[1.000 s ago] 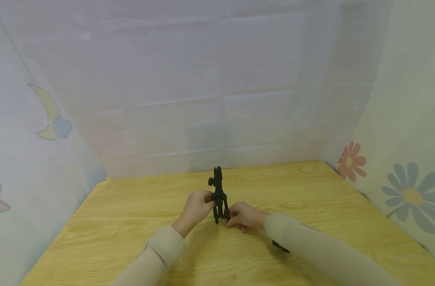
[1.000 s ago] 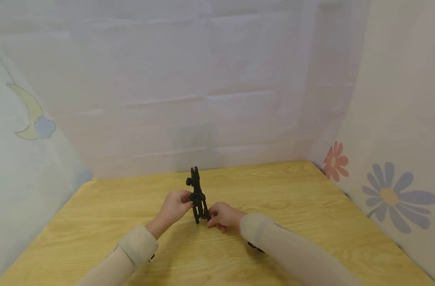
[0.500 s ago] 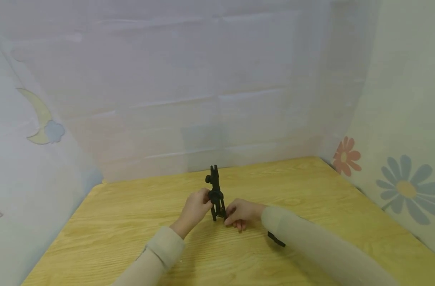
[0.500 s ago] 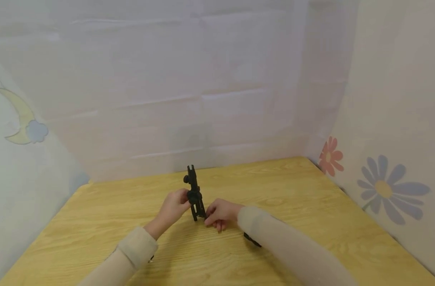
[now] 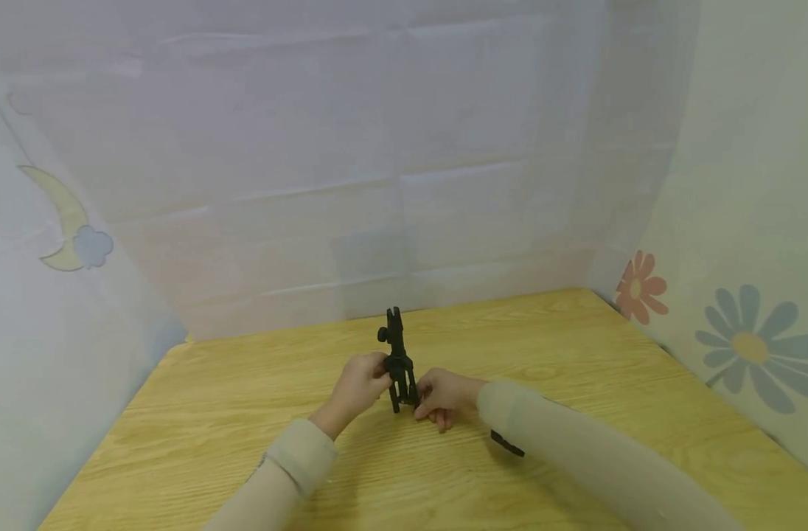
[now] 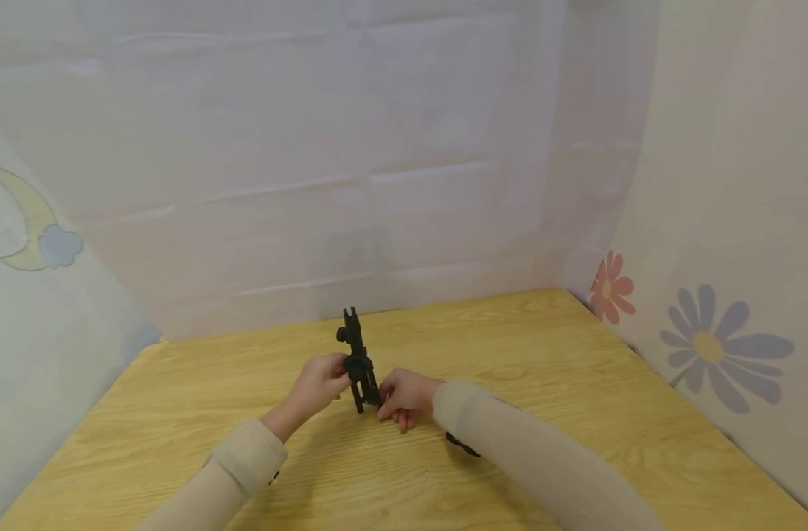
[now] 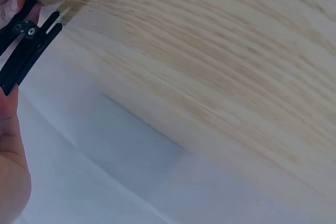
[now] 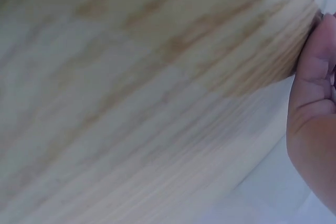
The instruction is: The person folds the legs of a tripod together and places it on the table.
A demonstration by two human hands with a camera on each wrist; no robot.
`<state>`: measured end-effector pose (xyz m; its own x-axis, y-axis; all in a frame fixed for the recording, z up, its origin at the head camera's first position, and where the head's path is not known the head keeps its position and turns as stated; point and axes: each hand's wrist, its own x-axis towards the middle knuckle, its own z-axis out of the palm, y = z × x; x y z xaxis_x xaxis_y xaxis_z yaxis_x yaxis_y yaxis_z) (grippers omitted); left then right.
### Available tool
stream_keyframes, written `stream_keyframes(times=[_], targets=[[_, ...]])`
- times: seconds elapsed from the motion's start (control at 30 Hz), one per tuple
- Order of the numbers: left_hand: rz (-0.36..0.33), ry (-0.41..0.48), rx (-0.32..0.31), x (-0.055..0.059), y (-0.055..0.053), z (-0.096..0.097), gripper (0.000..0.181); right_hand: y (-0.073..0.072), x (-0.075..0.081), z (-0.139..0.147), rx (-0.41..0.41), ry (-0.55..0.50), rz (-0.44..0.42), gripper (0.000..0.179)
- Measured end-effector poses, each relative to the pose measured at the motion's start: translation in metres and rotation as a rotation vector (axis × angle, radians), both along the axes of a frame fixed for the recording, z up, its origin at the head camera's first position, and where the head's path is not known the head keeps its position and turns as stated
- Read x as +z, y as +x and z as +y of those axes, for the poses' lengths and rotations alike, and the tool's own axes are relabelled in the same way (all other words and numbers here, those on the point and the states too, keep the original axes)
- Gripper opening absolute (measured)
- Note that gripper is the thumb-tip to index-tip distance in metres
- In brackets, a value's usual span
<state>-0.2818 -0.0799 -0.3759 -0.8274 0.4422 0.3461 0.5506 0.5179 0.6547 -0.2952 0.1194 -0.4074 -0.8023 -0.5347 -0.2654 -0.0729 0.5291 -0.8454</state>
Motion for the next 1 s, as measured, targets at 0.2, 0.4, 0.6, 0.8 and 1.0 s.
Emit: stream_keyframes(times=[0.2,0.4,0.6,0.8,1.0], targets=[[-0.075,0.07,-0.032,0.0,0.002,-0.007,0.011,-0.003,0.0,-0.01,0.004,0.003,0.023,0.007],[-0.061,0.034,-0.022,-0.001,0.003,-0.013,0.01,-0.002,0.001,-0.015,0.006,0.019,0.019,0.006],[-0.069,0.018,-0.003,0.002,0.003,-0.013,0.011,0.001,0.002,-0.009,-0.02,-0.004,-0.01,0.029],[-0.115,0.062,-0.015,0.003,0.004,-0.01,0.015,0.004,0.002,-0.009,-0.022,-0.022,0.039,0.065],[-0.254,0.116,-0.019,0.017,0.006,-0.011,0.035,0.008,-0.003,-0.009,-0.03,-0.001,0.191,0.045]])
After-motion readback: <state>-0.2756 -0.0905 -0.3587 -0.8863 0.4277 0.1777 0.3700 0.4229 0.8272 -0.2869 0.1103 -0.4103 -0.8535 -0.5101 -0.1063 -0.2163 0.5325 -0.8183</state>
